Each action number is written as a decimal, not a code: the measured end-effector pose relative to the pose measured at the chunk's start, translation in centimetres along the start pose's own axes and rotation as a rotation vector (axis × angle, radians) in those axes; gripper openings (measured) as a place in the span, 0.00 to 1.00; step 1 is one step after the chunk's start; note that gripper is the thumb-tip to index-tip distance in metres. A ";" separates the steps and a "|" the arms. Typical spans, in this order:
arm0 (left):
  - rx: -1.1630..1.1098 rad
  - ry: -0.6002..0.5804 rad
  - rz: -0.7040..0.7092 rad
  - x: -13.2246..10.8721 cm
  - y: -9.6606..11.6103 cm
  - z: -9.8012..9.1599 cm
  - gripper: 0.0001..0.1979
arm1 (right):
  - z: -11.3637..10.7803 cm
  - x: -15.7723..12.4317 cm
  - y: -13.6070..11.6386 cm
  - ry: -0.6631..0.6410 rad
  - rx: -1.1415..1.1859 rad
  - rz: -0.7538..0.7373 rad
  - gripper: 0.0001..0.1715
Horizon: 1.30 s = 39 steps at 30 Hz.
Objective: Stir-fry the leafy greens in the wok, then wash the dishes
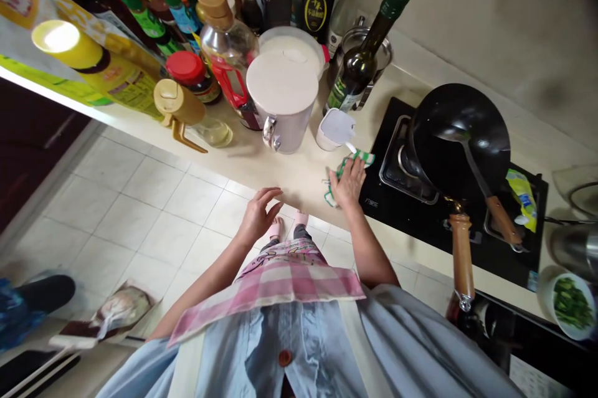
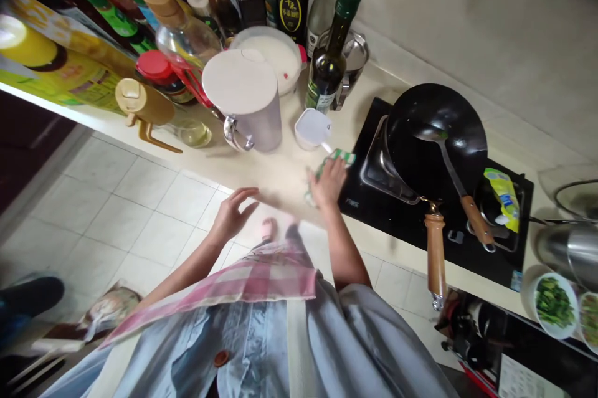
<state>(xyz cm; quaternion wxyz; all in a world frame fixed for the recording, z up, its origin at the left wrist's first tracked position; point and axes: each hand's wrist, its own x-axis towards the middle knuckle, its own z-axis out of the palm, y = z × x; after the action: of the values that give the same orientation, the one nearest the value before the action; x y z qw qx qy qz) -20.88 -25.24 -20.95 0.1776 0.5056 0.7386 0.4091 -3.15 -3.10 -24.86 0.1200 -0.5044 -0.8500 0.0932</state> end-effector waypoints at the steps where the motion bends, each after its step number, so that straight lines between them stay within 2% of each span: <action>1: -0.002 0.001 -0.021 -0.6 -0.2 -0.3 0.11 | 0.3 -1.3 -0.7 0.009 0.004 -0.028 0.46; 4: -0.010 0.001 -0.074 -2.1 -0.6 -0.9 0.11 | 1.3 -3.4 -3.6 0.021 0.027 -0.118 0.46; 6: -0.016 -0.002 -0.094 -2.6 -0.6 -1.3 0.11 | 2.2 -4.1 -6.1 0.012 0.067 -0.209 0.41; 9: -0.026 -0.017 -0.097 -2.8 -0.4 -2.1 0.10 | 3.3 -5.5 -9.1 -0.036 0.169 -0.421 0.30; 12: -0.039 -0.017 -0.098 -3.1 -0.3 -3.3 0.10 | 3.6 -7.4 -8.9 -0.063 0.272 -0.593 0.23; 14: -0.042 0.001 -0.115 -3.9 -0.7 -4.2 0.11 | 3.5 -8.4 -6.9 0.016 0.307 -0.533 0.24; 16: -0.043 0.035 -0.158 -5.1 -1.6 -5.1 0.11 | 3.4 -8.7 -5.0 0.149 0.331 -0.340 0.26; 18: -0.049 0.081 -0.220 -6.7 -2.5 -5.8 0.11 | 3.8 -8.1 -4.9 0.237 0.375 -0.199 0.28; 20: -0.065 0.113 -0.277 -8.2 -3.4 -6.2 0.11 | 4.7 -7.1 -7.5 0.239 0.420 -0.194 0.28; 23: -0.098 0.107 -0.312 -9.9 -4.1 -6.6 0.11 | 6.4 -5.3 -15.1 0.129 0.381 -0.345 0.28; 25: -0.112 0.098 -0.324 -10.6 -4.3 -7.0 0.12 | 7.2 -4.2 -20.1 0.032 0.288 -0.453 0.32; 26: -0.117 0.096 -0.333 -10.8 -4.4 -7.1 0.13 | 7.4 -3.7 -22.1 -0.026 0.257 -0.514 0.33; 28: -0.132 0.093 -0.359 -11.0 -4.7 -7.5 0.14 | 7.6 -2.9 -24.1 -0.104 0.225 -0.619 0.28; 30: -0.154 0.082 -0.383 -10.9 -4.9 -7.9 0.16 | 7.4 -2.7 -23.9 -0.146 0.204 -0.716 0.21; 33: -0.176 0.059 -0.386 -10.3 -5.3 -8.2 0.18 | 6.3 -4.2 -20.1 -0.140 0.178 -0.759 0.19; 35: -0.182 0.050 -0.378 -9.9 -5.4 -8.3 0.18 | 5.2 -6.2 -16.0 -0.098 0.157 -0.675 0.19; 39: -0.205 0.016 -0.361 -9.2 -6.0 -7.8 0.18 | 1.3 -10.4 -6.1 -0.016 0.121 -0.339 0.20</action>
<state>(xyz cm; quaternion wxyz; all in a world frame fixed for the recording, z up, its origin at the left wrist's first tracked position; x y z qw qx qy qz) -25.85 -37.68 -22.32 0.2925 0.3410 0.7730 0.4480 -3.81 -15.16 -25.59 0.1574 -0.3452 -0.9166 0.1266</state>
